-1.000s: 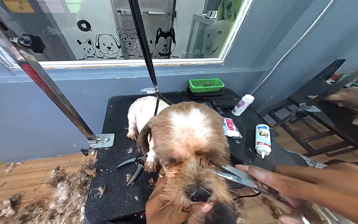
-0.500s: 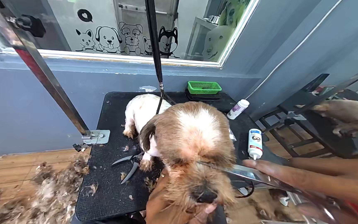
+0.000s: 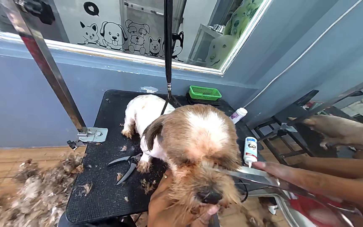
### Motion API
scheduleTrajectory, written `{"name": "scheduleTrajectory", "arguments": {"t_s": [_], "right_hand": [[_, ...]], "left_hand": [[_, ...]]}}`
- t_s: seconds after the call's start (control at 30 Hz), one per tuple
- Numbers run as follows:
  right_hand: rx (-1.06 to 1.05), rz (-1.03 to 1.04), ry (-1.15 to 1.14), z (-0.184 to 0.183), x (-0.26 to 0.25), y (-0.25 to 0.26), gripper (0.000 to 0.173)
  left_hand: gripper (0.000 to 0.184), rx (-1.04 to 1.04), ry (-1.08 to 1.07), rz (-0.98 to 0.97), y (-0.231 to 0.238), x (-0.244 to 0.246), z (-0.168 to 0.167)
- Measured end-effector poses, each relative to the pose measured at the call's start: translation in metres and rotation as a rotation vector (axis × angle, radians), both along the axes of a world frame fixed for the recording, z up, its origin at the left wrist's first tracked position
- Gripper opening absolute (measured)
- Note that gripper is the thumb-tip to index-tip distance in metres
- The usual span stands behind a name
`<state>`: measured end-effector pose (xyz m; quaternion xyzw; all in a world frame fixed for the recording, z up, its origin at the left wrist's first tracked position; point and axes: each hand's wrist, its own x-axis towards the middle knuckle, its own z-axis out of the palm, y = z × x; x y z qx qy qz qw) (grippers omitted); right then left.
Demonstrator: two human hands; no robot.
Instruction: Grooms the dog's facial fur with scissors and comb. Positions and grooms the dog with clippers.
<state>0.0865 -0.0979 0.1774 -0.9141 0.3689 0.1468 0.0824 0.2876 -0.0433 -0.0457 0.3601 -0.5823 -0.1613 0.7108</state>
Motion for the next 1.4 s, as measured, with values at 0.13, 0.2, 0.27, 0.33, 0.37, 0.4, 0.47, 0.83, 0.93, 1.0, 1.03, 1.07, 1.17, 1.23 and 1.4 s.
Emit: {"name": "scheduleTrajectory", "arguments": {"t_s": [0.13, 0.2, 0.27, 0.33, 0.37, 0.4, 0.47, 0.83, 0.93, 1.0, 1.03, 1.07, 1.17, 1.23, 1.4], "right_hand": [[-0.002, 0.001, 0.025, 0.004, 0.003, -0.005, 0.054], [-0.010, 0.051, 0.040, 0.005, 0.001, -0.011, 0.055], [-0.042, 0.123, 0.034, 0.005, -0.003, -0.017, 0.055], [-0.074, 0.175, -0.071, 0.002, -0.002, -0.019, 0.054], [-0.077, 0.176, -0.100, 0.002, 0.001, -0.019, 0.053], [-0.084, 0.178, -0.103, 0.002, 0.002, -0.020, 0.053], [-0.119, 0.182, -0.018, 0.003, -0.001, -0.024, 0.053], [-0.265, 0.224, -0.099, 0.001, -0.007, -0.028, 0.054], [-0.199, 0.143, -0.067, 0.007, 0.006, -0.017, 0.048], [-0.294, 0.110, -0.144, -0.007, 0.006, -0.014, 0.048], [-0.246, 0.120, -0.096, 0.001, 0.010, -0.013, 0.050], [-0.205, 0.120, -0.050, 0.008, 0.014, -0.012, 0.054], [-0.169, 0.127, -0.012, 0.017, 0.022, -0.013, 0.053], [-0.189, 0.136, 0.021, 0.021, 0.029, -0.015, 0.052], [-0.249, 0.206, 0.117, 0.014, 0.024, -0.023, 0.051]], "left_hand": [[0.022, -0.004, 0.020, -0.002, -0.001, 0.000, -0.001], [0.021, -0.009, 0.022, -0.008, -0.001, 0.000, -0.002], [0.020, -0.017, 0.028, -0.005, -0.002, 0.000, -0.003], [0.019, -0.018, 0.037, -0.008, -0.002, 0.000, -0.003], [0.019, -0.016, 0.043, -0.012, -0.002, 0.000, -0.004], [0.019, -0.013, 0.048, -0.018, -0.001, 0.000, -0.004], [0.020, -0.012, 0.051, -0.023, -0.002, 0.000, -0.005], [0.021, -0.001, 0.079, -0.036, -0.001, 0.002, -0.005], [0.022, -0.008, 0.082, -0.045, -0.001, 0.003, -0.005], [0.023, -0.011, 0.091, -0.054, -0.001, 0.003, -0.005], [0.023, -0.009, 0.094, -0.056, 0.000, 0.003, -0.005], [0.023, -0.008, 0.096, -0.056, 0.000, 0.002, -0.005], [0.023, -0.011, 0.097, -0.050, 0.000, 0.003, -0.005], [0.024, -0.011, 0.102, -0.050, 0.000, 0.002, -0.004], [0.024, -0.014, 0.097, -0.039, 0.001, 0.002, -0.005]]}}
